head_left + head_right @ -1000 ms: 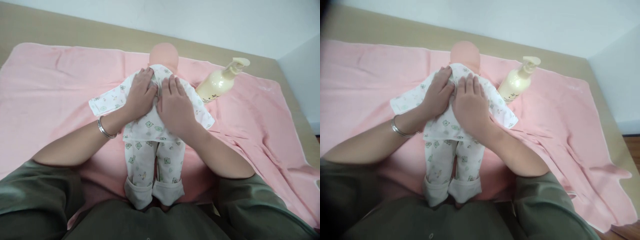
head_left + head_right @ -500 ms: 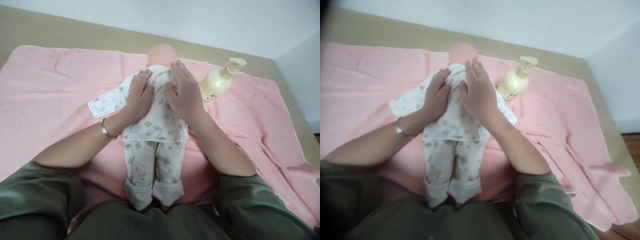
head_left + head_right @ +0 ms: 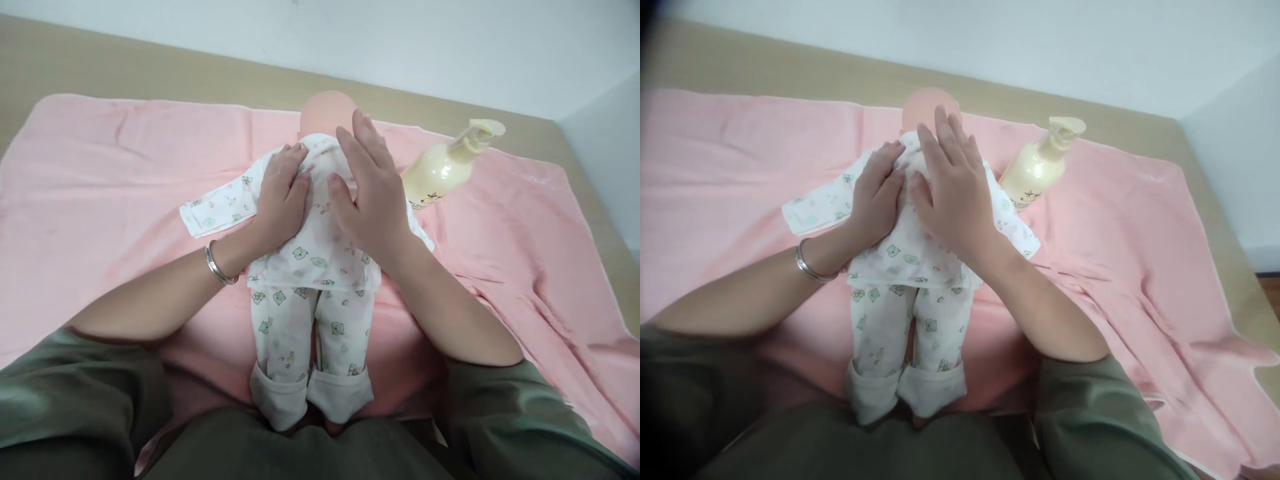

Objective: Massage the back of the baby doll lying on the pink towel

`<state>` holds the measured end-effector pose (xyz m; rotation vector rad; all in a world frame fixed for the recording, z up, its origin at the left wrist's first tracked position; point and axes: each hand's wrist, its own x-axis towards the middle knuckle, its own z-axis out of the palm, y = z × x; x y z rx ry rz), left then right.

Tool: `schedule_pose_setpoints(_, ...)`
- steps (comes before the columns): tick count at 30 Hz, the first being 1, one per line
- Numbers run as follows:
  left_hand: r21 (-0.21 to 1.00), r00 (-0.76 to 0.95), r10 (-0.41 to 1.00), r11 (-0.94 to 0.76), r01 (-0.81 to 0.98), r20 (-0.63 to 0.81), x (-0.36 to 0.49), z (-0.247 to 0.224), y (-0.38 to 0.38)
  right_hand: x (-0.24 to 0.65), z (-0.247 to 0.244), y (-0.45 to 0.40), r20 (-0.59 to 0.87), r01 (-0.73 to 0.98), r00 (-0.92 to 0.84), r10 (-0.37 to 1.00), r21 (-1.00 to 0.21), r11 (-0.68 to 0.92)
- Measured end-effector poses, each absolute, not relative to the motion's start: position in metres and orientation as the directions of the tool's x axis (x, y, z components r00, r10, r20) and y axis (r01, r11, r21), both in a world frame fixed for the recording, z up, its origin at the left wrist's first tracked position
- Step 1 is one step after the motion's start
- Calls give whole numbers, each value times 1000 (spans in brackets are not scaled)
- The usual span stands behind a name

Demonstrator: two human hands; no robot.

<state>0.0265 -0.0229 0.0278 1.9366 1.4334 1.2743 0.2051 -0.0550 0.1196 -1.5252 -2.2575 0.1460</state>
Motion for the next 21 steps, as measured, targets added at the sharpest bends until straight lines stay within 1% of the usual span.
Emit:
schedule_pose_setpoints(5, 762, 69, 917, -366, 534, 392, 25, 27, -22, 201, 108, -47, 132, 869, -362, 923, -312, 386)
schedule_pose_setpoints(8, 767, 81, 923, -359, 531, 375, 23, 27, -22, 204, 114, -47, 175, 874, -343, 923, -300, 382)
schedule_pose_setpoints(11, 750, 77, 912, -377, 543, 403, 23, 26, -22, 205, 118, -50, 267, 879, -293, 918, -302, 369)
schedule_pose_setpoints(12, 747, 71, 908, -382, 543, 413, 23, 26, -21, 204, 116, -50, 275, 875, -291, 916, -310, 371)
schedule_pose_setpoints(14, 755, 63, 908, -381, 534, 414, 23, 25, -20, 202, 108, -50, 242, 861, -310, 919, -339, 379)
schedule_pose_setpoints(17, 780, 82, 922, -366, 507, 379, 23, 24, -20, 198, 98, -49, 195, 837, -352, 915, -372, 402)
schedule_pose_setpoints(21, 779, 93, 924, -364, 511, 370, 24, 28, -22, 201, 111, -53, 221, 839, -370, 902, -337, 427)
